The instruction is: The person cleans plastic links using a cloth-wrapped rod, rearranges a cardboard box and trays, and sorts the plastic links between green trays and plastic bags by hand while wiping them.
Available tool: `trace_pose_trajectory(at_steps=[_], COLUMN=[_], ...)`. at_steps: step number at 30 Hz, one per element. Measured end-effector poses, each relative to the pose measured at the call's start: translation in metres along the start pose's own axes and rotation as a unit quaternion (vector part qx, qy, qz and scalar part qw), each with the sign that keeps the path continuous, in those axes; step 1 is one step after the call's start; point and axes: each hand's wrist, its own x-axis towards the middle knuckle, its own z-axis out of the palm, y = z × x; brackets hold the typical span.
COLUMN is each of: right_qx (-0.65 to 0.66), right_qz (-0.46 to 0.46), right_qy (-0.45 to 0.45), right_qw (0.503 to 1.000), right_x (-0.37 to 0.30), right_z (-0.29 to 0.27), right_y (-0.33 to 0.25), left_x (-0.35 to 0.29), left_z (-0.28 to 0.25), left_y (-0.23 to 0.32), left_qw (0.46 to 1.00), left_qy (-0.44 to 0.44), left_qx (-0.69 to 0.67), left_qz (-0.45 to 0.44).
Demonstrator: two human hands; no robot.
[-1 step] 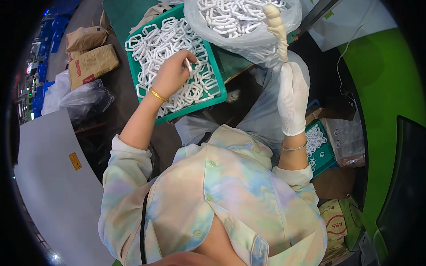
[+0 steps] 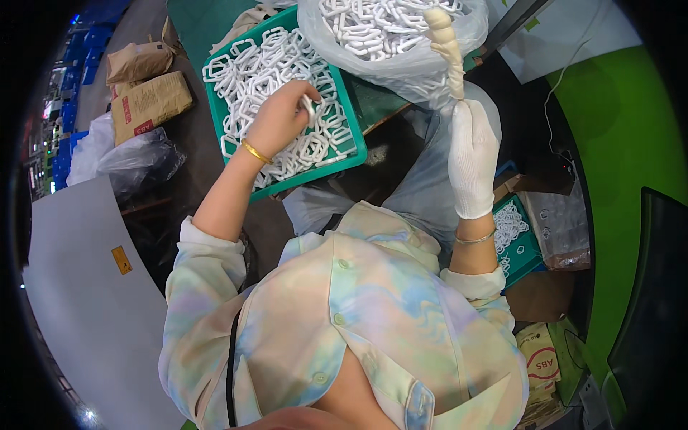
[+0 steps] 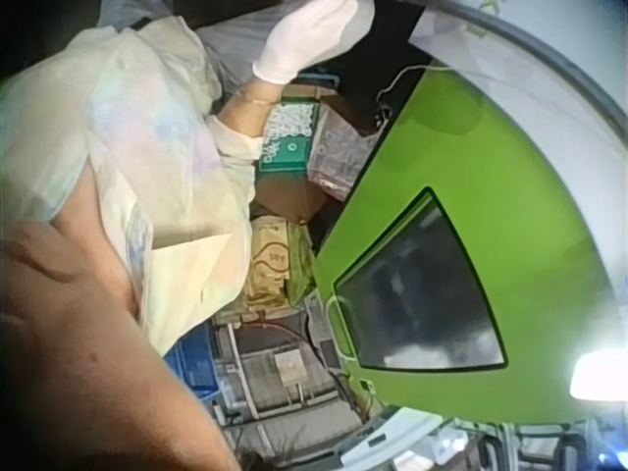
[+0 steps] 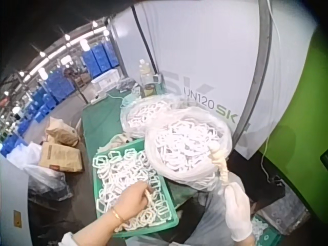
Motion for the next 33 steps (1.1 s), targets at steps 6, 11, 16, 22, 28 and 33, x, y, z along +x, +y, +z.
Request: trace_pose_trajectory(at_steps=[6,11,16,22,28,33], right_qx=[0.017,-0.006,0.018,0.052,0.064,0.074], right_qz=[-0.006,-0.035,0.002,-0.006,0.005,-0.008], right_qy=[-0.020,0.005,-0.008,-0.024,-0.038,-0.041], right_qw=[1.000,0.999,1.000,0.998,0.997,0.996], right_x=[-0.002,-0.004,-0.003,-0.001,-0.004,-0.006], right_z=[0.003,0.000,-0.001,0.006,0.008,0.012], right_y=[-0.007,-0.003,0.001,-0.006,-0.005,-0.009], left_x=[0.013,0.022,0.020,0.015,0.013,0.011], left_z=[0.030,0.027,0.002,-0.021,0.001,0.028], left_y=[-0.006,-0.006,0.006,0.001,0.003,-0.004], left_qw=[0.924,0.912,0.963,1.000,0.986,0.938], left_qy=[-0.047,-0.076,0.022,0.021,-0.101,-0.094], left_qx=[0.333,0.368,0.213,0.022,0.047,0.319], left_qz=[0.181,0.163,0.162,0.002,0.126,0.100])
